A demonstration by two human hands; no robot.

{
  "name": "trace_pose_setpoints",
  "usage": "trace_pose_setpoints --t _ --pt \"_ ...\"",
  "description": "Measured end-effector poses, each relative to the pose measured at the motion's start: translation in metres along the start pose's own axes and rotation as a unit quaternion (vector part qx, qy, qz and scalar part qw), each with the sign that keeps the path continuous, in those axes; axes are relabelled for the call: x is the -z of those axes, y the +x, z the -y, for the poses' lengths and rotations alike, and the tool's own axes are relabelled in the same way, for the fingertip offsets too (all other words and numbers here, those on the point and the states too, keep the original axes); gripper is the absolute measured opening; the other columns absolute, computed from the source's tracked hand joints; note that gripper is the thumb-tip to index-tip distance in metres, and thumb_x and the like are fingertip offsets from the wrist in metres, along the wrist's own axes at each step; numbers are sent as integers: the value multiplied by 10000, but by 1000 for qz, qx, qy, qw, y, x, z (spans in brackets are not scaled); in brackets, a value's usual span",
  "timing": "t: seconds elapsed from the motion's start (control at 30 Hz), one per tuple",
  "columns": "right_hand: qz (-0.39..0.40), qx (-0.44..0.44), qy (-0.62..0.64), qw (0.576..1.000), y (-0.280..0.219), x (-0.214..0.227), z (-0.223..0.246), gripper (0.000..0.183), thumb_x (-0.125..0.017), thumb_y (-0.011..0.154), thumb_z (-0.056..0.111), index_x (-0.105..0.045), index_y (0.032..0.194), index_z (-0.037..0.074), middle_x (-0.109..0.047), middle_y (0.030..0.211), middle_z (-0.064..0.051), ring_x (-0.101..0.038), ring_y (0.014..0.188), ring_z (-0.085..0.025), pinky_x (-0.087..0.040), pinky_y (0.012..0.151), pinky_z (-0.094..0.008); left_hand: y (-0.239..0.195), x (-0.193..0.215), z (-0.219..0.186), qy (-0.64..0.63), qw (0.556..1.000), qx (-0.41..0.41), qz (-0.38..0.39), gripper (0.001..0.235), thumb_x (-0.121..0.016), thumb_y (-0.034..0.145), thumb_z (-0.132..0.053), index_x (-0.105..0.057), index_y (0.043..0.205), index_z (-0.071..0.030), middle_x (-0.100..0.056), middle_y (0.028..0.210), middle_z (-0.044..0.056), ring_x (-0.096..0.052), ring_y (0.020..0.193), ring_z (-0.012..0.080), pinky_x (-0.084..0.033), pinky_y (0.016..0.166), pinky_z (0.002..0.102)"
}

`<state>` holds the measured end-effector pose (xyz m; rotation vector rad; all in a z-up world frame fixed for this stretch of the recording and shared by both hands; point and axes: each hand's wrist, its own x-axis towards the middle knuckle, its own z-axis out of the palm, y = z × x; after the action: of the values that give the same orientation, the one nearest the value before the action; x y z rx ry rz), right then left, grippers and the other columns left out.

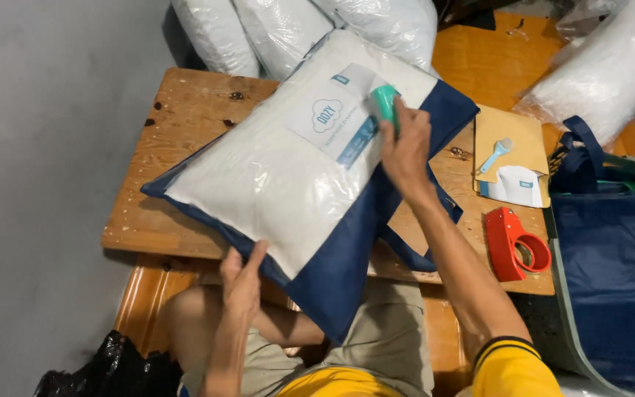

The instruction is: Smoothing and finishing the packaging of a pillow in a blue and white bag using hands and a small tool.

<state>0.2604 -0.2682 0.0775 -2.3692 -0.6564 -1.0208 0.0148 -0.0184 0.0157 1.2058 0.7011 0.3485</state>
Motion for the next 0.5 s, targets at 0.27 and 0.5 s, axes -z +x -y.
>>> trace_pose_setpoints --t 0.27,0.5 --pt "321 237 227 888 -38 82 194 357 -644 1011 60 -554 1345 -29 -636 948 -221 -634 889 -425 -540 763 -547 -6 12 61 69 994 -59 53 287 -796 871 -226 -584 706 -125 -520 742 -65 -429 744 62 -395 617 286" --pt "214 -129 313 916 48 44 114 493 -416 1037 513 -628 942 78 -608 897 -66 -605 873 -244 -401 928 -440 -25 9 54 38 997 -39 53 527 -844 835 -229 -365 618 -195 -384 639 -100 -375 634 37 -349 573 257"
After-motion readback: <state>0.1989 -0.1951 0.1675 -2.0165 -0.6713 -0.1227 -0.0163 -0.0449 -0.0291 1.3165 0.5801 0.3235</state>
